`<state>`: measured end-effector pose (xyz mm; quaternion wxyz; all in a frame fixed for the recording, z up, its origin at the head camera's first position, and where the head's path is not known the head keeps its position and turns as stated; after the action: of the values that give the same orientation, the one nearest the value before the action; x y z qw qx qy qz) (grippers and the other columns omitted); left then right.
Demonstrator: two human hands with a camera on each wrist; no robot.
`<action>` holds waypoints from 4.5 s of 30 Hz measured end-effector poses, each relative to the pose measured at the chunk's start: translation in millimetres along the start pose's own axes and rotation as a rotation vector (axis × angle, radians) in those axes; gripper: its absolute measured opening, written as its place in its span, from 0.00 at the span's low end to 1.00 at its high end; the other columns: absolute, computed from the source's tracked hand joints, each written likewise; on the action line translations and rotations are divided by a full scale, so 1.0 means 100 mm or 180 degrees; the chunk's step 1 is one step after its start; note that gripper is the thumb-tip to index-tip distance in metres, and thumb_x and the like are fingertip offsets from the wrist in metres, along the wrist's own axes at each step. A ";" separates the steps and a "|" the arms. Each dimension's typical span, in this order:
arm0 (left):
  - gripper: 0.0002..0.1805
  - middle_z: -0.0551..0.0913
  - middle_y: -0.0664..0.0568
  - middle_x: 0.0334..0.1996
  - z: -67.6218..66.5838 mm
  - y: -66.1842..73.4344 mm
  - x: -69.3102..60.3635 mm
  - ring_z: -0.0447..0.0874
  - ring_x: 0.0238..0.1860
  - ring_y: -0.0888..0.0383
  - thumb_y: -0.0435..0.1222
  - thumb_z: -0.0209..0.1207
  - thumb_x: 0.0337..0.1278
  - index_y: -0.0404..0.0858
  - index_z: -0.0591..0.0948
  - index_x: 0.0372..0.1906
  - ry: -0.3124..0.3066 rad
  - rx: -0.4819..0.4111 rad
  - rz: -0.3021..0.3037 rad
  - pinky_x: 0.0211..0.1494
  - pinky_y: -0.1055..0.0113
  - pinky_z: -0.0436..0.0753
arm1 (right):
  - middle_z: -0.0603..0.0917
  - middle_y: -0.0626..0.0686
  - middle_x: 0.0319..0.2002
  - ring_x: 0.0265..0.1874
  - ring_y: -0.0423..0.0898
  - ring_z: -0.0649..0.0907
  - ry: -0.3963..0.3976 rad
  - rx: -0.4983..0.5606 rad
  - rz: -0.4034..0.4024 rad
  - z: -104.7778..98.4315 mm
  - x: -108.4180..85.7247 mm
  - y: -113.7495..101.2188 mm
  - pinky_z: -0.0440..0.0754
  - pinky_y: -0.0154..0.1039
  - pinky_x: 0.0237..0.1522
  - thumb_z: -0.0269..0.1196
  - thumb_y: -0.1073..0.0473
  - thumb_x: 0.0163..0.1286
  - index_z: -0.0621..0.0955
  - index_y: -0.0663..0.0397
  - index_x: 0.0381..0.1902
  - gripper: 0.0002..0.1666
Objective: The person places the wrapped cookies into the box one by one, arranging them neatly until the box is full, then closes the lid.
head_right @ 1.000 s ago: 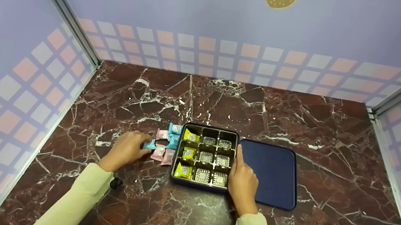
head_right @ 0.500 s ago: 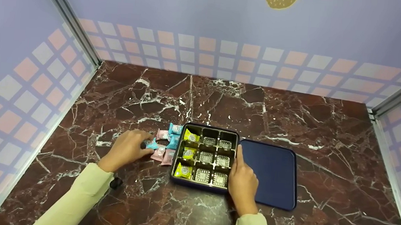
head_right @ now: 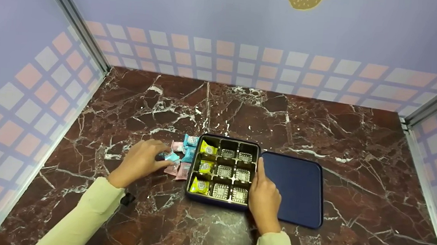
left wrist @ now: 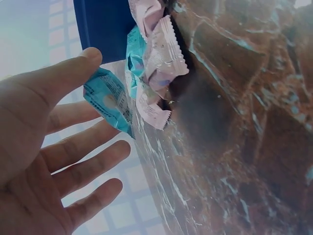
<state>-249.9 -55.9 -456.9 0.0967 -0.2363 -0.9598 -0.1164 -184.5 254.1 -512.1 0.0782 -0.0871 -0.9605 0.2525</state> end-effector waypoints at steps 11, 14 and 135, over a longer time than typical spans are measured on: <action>0.17 0.85 0.52 0.34 -0.04 0.11 0.03 0.83 0.35 0.50 0.49 0.72 0.42 0.43 0.86 0.36 -0.0044 -0.0061 0.0187 0.37 0.56 0.78 | 0.82 0.74 0.40 0.34 0.72 0.82 0.0016 -0.0023 -0.0037 -0.01 -0.01 -0.02 0.77 0.66 0.31 0.44 0.53 0.78 0.60 0.42 0.74 0.29; 0.16 0.86 0.51 0.39 -0.04 0.13 0.04 0.83 0.37 0.50 0.47 0.71 0.45 0.44 0.87 0.39 -0.0072 -0.0051 0.0198 0.39 0.55 0.78 | 0.82 0.74 0.40 0.34 0.72 0.82 0.0008 -0.0017 -0.0026 -0.01 -0.01 -0.02 0.76 0.66 0.31 0.44 0.53 0.78 0.60 0.41 0.74 0.29; 0.20 0.79 0.52 0.44 -0.10 0.93 0.44 0.80 0.42 0.57 0.38 0.65 0.53 0.42 0.79 0.53 -0.0150 -0.0130 0.0725 0.44 0.65 0.81 | 0.82 0.74 0.43 0.35 0.73 0.82 0.0010 0.0045 0.0002 -0.01 0.00 -0.01 0.76 0.66 0.32 0.44 0.53 0.78 0.62 0.43 0.74 0.28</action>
<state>-243.2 40.4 -420.3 0.0819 -0.3484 -0.9262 -0.1186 -184.2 253.6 -511.0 0.0803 -0.0872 -0.9585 0.2592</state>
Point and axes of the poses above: each hand's wrist, its own x-axis towards the middle knuckle, its own z-axis out of the palm, y = z × x, the point moved 10 cm from there along x, towards the middle knuckle
